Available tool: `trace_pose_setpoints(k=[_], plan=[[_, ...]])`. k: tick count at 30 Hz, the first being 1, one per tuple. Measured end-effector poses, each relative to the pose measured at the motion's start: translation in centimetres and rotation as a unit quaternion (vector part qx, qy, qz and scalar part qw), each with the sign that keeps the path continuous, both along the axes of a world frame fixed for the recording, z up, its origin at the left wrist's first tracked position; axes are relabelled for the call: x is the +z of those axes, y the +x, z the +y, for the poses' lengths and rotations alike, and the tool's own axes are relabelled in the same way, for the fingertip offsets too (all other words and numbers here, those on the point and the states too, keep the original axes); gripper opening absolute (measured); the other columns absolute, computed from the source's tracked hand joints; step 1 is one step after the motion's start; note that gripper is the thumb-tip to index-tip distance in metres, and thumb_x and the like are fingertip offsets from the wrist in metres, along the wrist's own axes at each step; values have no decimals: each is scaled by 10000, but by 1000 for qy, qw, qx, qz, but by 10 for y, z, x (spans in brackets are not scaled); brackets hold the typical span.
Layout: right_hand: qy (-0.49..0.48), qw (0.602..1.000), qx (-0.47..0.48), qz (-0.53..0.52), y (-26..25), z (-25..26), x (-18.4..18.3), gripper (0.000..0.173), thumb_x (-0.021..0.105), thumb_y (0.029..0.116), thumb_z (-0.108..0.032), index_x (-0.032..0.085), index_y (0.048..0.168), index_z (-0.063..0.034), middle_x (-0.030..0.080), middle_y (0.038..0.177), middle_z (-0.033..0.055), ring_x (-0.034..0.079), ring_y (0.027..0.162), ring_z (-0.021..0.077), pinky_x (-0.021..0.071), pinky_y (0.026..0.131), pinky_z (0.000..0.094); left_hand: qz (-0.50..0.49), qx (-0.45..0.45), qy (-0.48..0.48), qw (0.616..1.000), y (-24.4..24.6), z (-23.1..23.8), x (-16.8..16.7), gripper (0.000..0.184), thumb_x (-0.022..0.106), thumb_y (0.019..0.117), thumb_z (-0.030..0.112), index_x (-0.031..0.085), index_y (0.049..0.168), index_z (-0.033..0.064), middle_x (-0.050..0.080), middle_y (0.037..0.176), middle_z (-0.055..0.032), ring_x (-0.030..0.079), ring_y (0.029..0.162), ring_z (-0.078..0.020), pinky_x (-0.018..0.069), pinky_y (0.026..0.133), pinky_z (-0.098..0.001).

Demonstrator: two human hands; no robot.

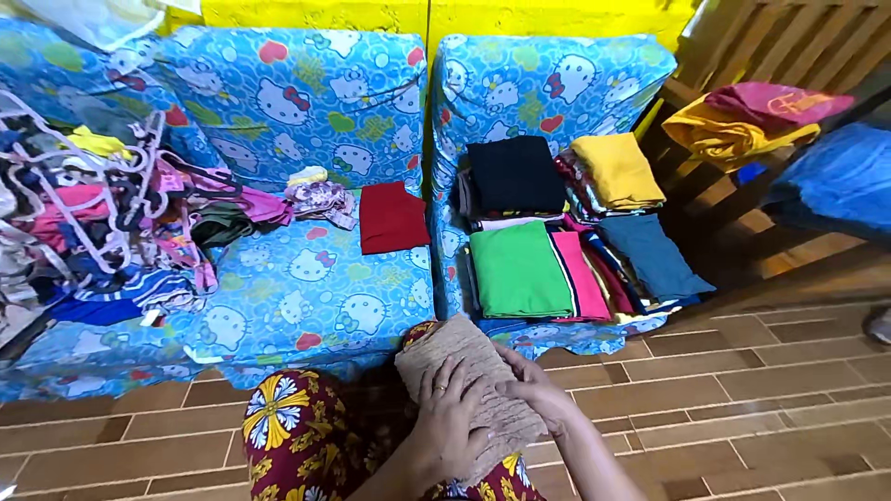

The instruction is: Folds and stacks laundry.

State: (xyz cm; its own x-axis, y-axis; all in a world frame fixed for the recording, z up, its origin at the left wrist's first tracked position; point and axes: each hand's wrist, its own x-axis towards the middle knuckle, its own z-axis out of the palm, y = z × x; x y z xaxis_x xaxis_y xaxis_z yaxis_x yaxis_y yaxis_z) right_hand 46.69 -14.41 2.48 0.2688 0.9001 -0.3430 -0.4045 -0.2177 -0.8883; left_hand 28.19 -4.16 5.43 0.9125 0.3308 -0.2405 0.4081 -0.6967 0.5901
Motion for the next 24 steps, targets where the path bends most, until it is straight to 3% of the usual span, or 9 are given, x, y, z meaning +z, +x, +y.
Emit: trace_pose_setpoints(k=[2,5,8,9,11,14,16,19,24], plan=[[6,997,21,-76,-1,0,16,918,691,667,11,361,1523,0,692,1222,74,710,1001,119,609,879,329,-86,23,13,996,0,5,-2,568,672,939,381,580,1458,168,399,1588,-221,258,1511,-467,148,1173,-729],[23,990,21,-139,8,1,28,842,604,689,68,384,1499,0,706,1219,53,711,1005,110,606,864,316,-172,52,80,981,3,20,-7,496,693,905,319,654,1377,172,503,1499,-242,383,1428,-517,248,1087,-781],[-140,904,80,-395,9,11,41,661,563,874,58,455,1519,-38,538,1489,151,593,1289,257,496,1064,449,74,21,72,994,14,34,13,675,604,969,517,407,1576,297,204,1693,-149,101,1556,-447,80,1165,-735],[-155,865,86,-469,2,15,44,596,575,920,-8,488,1508,-46,485,1540,181,498,1399,325,403,1146,529,128,11,72,989,20,35,15,747,598,953,580,339,1604,321,118,1713,-140,36,1566,-436,49,1169,-734],[-105,826,56,-551,-24,23,45,492,593,976,-197,575,1452,-75,473,1549,200,423,1446,411,331,1162,628,141,9,83,986,27,32,11,846,648,887,632,356,1602,286,108,1711,-159,21,1567,-436,14,1168,-741],[-33,829,79,-553,-57,43,32,555,521,1019,-413,542,1493,-124,429,1596,151,339,1504,383,244,1202,640,103,27,83,991,30,32,5,932,650,861,595,373,1579,68,256,1669,-186,83,1568,-420,-33,1182,-725],[0,829,92,-551,-64,53,4,574,495,1022,-424,509,1522,-143,381,1621,168,288,1524,399,201,1199,670,119,41,67,990,29,39,22,884,613,922,518,323,1580,4,279,1664,-171,113,1573,-379,-9,1197,-696],[35,796,55,-601,-67,51,-21,576,498,994,-428,544,1499,-155,429,1592,172,349,1488,435,245,1149,724,165,59,55,983,28,47,37,883,610,942,476,243,1613,35,207,1698,-107,93,1579,-353,70,1204,-669],[-22,779,117,-615,-83,23,-10,771,659,902,-510,465,1550,-141,323,1626,254,269,1505,498,163,1127,791,141,51,37,988,13,53,44,849,736,878,451,387,1581,127,217,1679,-187,176,1544,-442,176,1191,-642]])
